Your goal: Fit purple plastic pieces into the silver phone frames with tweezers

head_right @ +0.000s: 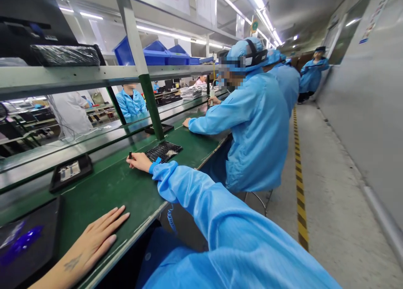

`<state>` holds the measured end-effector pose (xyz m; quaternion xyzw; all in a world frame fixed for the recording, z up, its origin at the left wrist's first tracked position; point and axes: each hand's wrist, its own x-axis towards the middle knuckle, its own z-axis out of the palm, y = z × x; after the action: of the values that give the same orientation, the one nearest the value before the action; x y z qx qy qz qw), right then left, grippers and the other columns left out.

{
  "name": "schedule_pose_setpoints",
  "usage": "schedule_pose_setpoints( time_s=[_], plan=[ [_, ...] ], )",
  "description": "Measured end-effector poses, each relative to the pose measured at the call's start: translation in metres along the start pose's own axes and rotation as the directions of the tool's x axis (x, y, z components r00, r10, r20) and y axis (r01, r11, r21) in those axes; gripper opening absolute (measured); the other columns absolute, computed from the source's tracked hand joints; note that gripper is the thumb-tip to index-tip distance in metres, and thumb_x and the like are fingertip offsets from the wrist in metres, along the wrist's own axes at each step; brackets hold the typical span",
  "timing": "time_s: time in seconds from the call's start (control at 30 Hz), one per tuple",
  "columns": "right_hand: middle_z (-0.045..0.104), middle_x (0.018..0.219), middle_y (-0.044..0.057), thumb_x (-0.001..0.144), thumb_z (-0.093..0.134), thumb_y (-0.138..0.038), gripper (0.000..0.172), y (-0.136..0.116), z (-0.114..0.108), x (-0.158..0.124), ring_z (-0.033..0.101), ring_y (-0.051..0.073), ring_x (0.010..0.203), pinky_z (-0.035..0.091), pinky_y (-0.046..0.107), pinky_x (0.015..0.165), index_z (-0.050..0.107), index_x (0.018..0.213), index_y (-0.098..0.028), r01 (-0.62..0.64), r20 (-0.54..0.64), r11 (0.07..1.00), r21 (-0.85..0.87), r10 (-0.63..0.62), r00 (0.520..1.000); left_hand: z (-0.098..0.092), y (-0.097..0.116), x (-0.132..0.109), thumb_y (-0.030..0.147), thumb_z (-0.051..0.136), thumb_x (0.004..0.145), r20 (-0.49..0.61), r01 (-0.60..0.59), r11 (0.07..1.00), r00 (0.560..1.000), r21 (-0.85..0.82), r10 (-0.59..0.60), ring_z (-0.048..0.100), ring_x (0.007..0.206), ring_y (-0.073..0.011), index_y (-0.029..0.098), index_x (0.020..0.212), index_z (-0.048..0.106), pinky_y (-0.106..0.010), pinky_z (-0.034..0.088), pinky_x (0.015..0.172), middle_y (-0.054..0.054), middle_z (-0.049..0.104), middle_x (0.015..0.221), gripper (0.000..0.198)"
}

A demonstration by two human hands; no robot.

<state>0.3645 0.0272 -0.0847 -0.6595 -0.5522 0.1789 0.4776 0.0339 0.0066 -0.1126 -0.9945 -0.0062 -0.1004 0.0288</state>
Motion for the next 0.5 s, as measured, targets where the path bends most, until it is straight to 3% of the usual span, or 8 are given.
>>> schedule_pose_setpoints(
  time_s=[0.27, 0.5],
  plan=[
    [0.064, 0.124, 0.010, 0.098, 0.062, -0.038, 0.036, -0.003, -0.009, 0.004, 0.066, 0.022, 0.104, 0.057, 0.043, 0.088, 0.061, 0.127, -0.016, 0.059, -0.009, 0.998, -0.014, -0.059, 0.998, -0.025, 0.013, 0.008, 0.040, 0.030, 0.108, 0.086, 0.043, 0.990, 0.996, -0.138, -0.032, 0.031, 0.153, -0.0221, 0.037, 0.158, 0.029, -0.044, 0.034, 0.123, 0.001, 0.029, 0.166, 0.049],
    [0.064, 0.122, 0.010, 0.098, 0.062, -0.038, 0.035, -0.005, -0.009, 0.007, 0.066, 0.021, 0.102, 0.058, 0.042, 0.086, 0.061, 0.125, -0.016, 0.147, 0.040, 0.987, -0.060, -0.145, 0.989, -0.023, 0.010, 0.011, 0.044, 0.030, 0.108, 0.082, 0.067, 0.976, 0.995, -0.208, -0.050, 0.030, 0.153, -0.0248, 0.038, 0.157, 0.032, -0.047, 0.033, 0.123, 0.001, 0.029, 0.166, 0.050]
  ],
)
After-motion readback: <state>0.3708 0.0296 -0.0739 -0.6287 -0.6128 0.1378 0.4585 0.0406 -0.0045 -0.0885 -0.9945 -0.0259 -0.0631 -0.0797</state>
